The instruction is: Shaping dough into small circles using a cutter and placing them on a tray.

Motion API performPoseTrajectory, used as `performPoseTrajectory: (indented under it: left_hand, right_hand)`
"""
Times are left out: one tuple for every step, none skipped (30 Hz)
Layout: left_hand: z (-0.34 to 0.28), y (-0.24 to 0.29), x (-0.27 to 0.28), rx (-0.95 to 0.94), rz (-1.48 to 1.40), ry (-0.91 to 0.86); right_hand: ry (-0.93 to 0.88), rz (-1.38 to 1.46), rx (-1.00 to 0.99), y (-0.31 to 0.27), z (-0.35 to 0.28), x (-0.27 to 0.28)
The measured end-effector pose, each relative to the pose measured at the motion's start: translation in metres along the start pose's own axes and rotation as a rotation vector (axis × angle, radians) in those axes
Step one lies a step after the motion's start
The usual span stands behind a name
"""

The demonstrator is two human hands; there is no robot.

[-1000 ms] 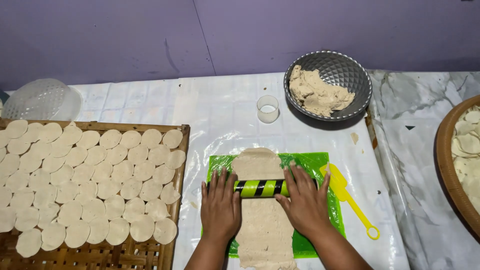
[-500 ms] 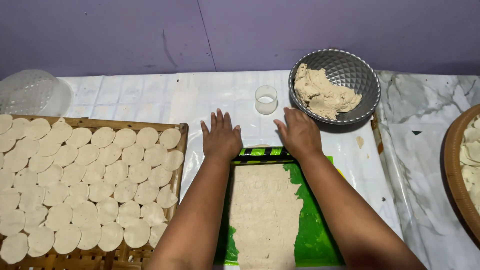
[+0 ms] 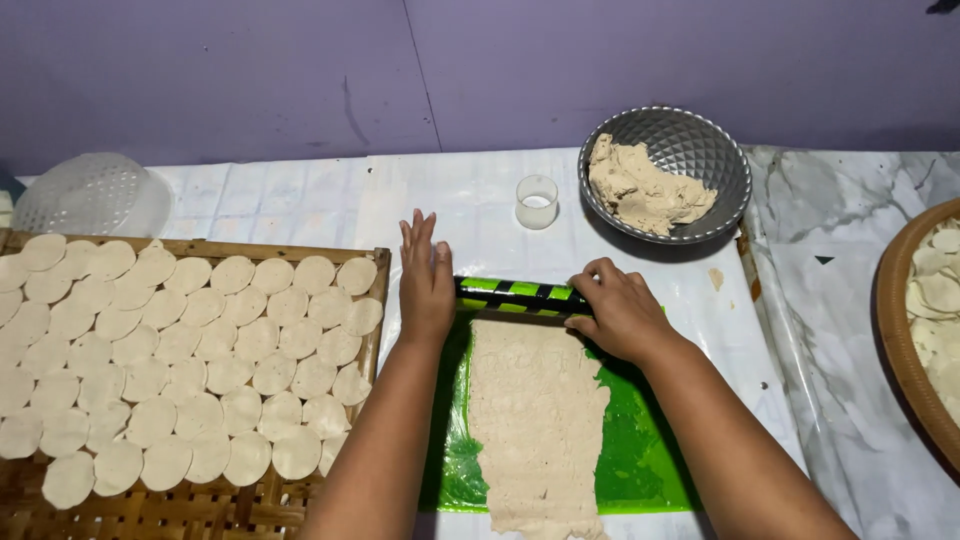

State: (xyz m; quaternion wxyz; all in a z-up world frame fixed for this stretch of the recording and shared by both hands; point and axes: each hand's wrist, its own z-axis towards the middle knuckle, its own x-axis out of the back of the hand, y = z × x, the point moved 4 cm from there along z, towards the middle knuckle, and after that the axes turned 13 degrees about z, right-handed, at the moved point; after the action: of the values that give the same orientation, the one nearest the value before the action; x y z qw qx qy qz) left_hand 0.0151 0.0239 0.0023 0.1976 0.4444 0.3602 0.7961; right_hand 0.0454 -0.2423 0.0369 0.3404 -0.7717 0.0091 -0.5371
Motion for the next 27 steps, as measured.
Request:
performPoseTrajectory:
  left_hand:
    - [-0.010,0.012,0.012,-0.044,0.091,0.004]
    - [-0.020,0.024,0.023,-0.089,0.180,0.010]
    - [-0.030,0.029,0.029,-0.088,0.179,0.014]
    - [-0.042,0.032,0.035,-0.092,0.277,0.013]
    - [-0.055,0.036,0.040,-0.096,0.375,0.011]
    - [-0.062,0.035,0.039,-0.097,0.374,0.010]
    - [-0.070,0.034,0.036,-0.092,0.455,-0.011]
    - [-0.079,0.033,0.033,-0.082,0.533,-0.030]
    - [-0.081,0.033,0.026,-0.080,0.529,-0.030]
    - [-0.086,0.032,0.020,-0.080,0.576,-0.051]
    - [-0.090,0.031,0.014,-0.081,0.622,-0.072]
    - [-0.092,0.031,0.010,-0.082,0.623,-0.074]
    - [-0.094,0.030,0.004,-0.067,0.679,-0.142]
    - [-0.095,0.031,-0.005,-0.055,0.733,-0.210]
    - [-0.097,0.032,-0.006,-0.061,0.730,-0.211]
    - [-0.103,0.030,-0.009,-0.040,0.776,-0.290]
    - [-0.108,0.028,-0.011,-0.020,0.821,-0.369]
    - [-0.117,0.027,-0.007,-0.016,0.826,-0.371]
    - [-0.125,0.027,-0.003,-0.014,0.829,-0.391]
    - [-0.132,0.028,-0.001,-0.017,0.829,-0.411]
    - [-0.141,0.030,0.003,-0.017,0.831,-0.412]
    - [-0.150,0.032,0.006,-0.029,0.837,-0.412]
    - [-0.160,0.034,0.010,-0.040,0.844,-0.411]
    - [-0.168,0.037,0.015,-0.037,0.845,-0.410]
    - [-0.176,0.040,0.020,-0.059,0.850,-0.400]
    - [-0.187,0.042,0.025,-0.080,0.855,-0.395]
    - [-0.199,0.042,0.030,-0.074,0.858,-0.398]
  right_hand:
    - [0.044,0.005,0.013,-0.004,-0.012,0.001]
    - [0.090,0.008,0.028,-0.008,-0.023,0.004]
    - [0.089,0.006,0.031,-0.006,-0.036,-0.003]
    - [0.109,-0.015,0.069,-0.005,-0.049,-0.011]
    - [0.129,-0.036,0.108,-0.004,-0.063,-0.019]
    - [0.130,-0.035,0.106,-0.001,-0.071,-0.028]
    - [0.125,-0.047,0.122,0.001,-0.079,-0.038]
    - [0.119,-0.063,0.139,0.003,-0.088,-0.046]
    - [0.117,-0.066,0.138,0.003,-0.087,-0.046]
    - [0.096,-0.073,0.105,0.004,-0.088,-0.048]
    - [0.075,-0.079,0.072,0.005,-0.090,-0.051]
    - [0.076,-0.078,0.071,0.003,-0.081,-0.053]
    - [0.129,-0.104,0.026,0.003,-0.072,-0.052]
    - [0.187,-0.131,-0.022,0.005,-0.063,-0.049]
    - [0.191,-0.132,-0.026,0.009,-0.059,-0.052]
    - [0.211,-0.159,-0.062,0.015,-0.055,-0.056]
    - [0.232,-0.187,-0.098,0.020,-0.051,-0.059]
    - [0.227,-0.183,-0.095,0.016,-0.056,-0.061]
    - [0.167,-0.188,-0.111,0.013,-0.061,-0.065]
    - [0.109,-0.196,-0.130,0.012,-0.066,-0.067]
    - [0.109,-0.195,-0.130,0.010,-0.074,-0.070]
    - [0.081,-0.211,-0.120,0.010,-0.082,-0.074]
    - [0.052,-0.228,-0.109,0.009,-0.090,-0.078]
    - [0.050,-0.228,-0.106,0.007,-0.098,-0.082]
    - [0.064,-0.243,-0.085,0.005,-0.106,-0.085]
    - [0.075,-0.257,-0.066,0.003,-0.116,-0.090]
    - [0.069,-0.255,-0.064,0.002,-0.128,-0.095]
